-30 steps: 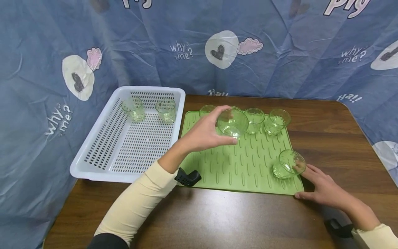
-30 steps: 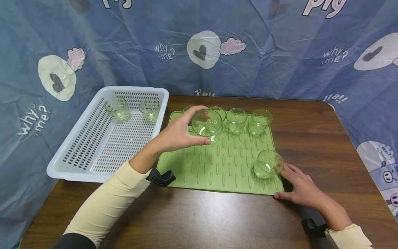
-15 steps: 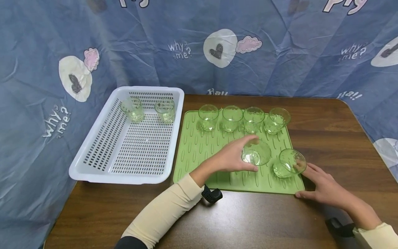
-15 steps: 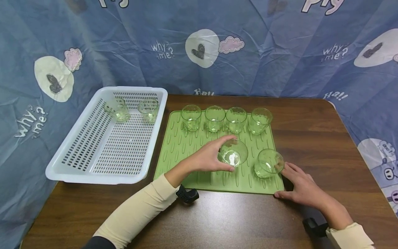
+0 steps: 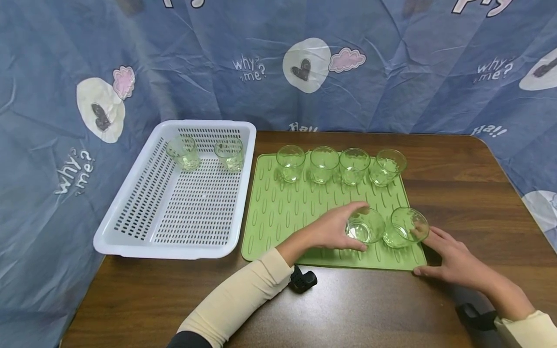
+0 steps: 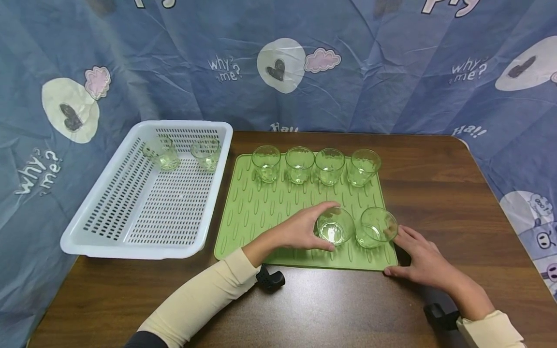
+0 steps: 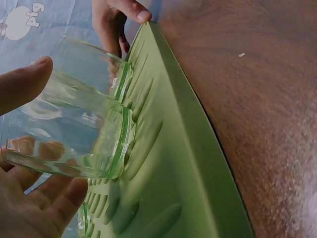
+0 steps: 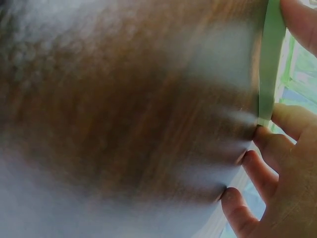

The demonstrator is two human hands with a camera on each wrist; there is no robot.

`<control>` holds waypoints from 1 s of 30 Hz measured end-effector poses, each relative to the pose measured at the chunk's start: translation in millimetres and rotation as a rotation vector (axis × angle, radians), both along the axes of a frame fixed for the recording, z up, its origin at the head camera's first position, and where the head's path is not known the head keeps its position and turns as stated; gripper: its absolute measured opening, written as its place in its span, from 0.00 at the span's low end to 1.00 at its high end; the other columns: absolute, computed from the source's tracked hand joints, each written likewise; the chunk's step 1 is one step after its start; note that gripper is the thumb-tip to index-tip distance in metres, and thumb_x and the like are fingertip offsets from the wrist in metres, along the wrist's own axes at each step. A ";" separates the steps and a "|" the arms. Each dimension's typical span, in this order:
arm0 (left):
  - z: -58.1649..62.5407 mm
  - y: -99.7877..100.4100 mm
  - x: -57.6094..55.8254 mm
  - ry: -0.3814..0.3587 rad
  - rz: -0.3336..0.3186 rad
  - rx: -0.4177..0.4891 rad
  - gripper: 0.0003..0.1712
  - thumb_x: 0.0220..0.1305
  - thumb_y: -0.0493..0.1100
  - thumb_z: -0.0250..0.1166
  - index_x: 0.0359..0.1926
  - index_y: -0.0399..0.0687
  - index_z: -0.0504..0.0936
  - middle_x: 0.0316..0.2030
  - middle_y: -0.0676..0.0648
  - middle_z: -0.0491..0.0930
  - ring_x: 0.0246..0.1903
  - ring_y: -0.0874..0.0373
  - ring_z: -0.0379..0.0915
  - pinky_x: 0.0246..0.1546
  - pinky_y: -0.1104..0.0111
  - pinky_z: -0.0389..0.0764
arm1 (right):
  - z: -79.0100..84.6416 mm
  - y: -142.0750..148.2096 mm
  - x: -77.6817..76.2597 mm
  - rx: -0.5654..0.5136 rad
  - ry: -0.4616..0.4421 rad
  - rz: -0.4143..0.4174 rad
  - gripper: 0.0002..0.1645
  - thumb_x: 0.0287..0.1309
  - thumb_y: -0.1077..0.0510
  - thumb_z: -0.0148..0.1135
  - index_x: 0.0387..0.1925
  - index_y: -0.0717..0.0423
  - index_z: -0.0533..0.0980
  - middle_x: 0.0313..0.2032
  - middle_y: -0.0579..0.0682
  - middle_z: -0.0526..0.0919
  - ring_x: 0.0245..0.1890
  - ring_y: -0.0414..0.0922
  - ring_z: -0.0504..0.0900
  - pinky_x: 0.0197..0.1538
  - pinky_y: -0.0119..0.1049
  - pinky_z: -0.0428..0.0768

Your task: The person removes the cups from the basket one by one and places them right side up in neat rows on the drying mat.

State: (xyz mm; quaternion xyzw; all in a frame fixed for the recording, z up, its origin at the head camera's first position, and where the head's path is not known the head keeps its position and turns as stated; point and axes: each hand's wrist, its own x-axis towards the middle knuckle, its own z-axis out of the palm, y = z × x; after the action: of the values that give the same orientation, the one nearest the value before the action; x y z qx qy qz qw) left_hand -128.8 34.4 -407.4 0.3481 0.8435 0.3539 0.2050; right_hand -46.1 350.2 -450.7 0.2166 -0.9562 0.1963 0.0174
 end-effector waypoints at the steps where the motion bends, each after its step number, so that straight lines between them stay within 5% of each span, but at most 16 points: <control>1: 0.1 0.4 0.3 -0.002 -0.005 -0.004 0.56 0.52 0.50 0.77 0.76 0.52 0.55 0.71 0.51 0.68 0.68 0.54 0.68 0.71 0.64 0.68 | 0.0 0.1 0.1 0.001 -0.003 -0.002 0.59 0.36 0.47 0.82 0.72 0.49 0.65 0.75 0.40 0.61 0.69 0.19 0.44 0.48 0.72 0.73; 8: -0.5 1.3 -0.4 -0.030 -0.029 -0.024 0.57 0.54 0.53 0.76 0.77 0.55 0.52 0.71 0.52 0.68 0.70 0.53 0.66 0.72 0.61 0.67 | -0.3 0.5 0.9 0.019 -0.024 -0.021 0.58 0.37 0.46 0.82 0.72 0.49 0.65 0.74 0.49 0.64 0.72 0.40 0.58 0.49 0.72 0.73; 20: 0.2 3.4 -3.3 -0.017 -0.010 -0.024 0.57 0.54 0.53 0.75 0.77 0.52 0.51 0.71 0.51 0.69 0.68 0.53 0.68 0.70 0.62 0.69 | 0.5 0.5 -1.8 0.002 -0.009 -0.005 0.59 0.36 0.47 0.82 0.72 0.48 0.65 0.74 0.44 0.64 0.69 0.18 0.42 0.48 0.72 0.73; 27: 1.0 6.2 -5.5 -0.018 -0.008 -0.054 0.58 0.54 0.55 0.75 0.78 0.53 0.50 0.70 0.52 0.69 0.68 0.53 0.69 0.70 0.61 0.69 | 0.3 0.2 -1.6 0.002 -0.006 0.000 0.59 0.36 0.47 0.82 0.72 0.49 0.65 0.75 0.44 0.63 0.70 0.20 0.44 0.48 0.72 0.74; 30: 2.5 5.4 -5.9 -0.031 -0.016 -0.060 0.59 0.54 0.55 0.75 0.78 0.53 0.48 0.71 0.51 0.69 0.68 0.53 0.68 0.71 0.61 0.68 | 1.0 -0.3 -1.7 0.004 -0.013 -0.002 0.60 0.36 0.47 0.82 0.73 0.49 0.64 0.74 0.47 0.64 0.73 0.33 0.53 0.49 0.73 0.73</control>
State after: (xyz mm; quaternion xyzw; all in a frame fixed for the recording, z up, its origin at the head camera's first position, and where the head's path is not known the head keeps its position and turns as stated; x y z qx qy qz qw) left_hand -134.7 39.8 -404.9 0.3432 0.8475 0.3323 0.2312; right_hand -47.7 349.9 -449.7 0.2144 -0.9568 0.1959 0.0111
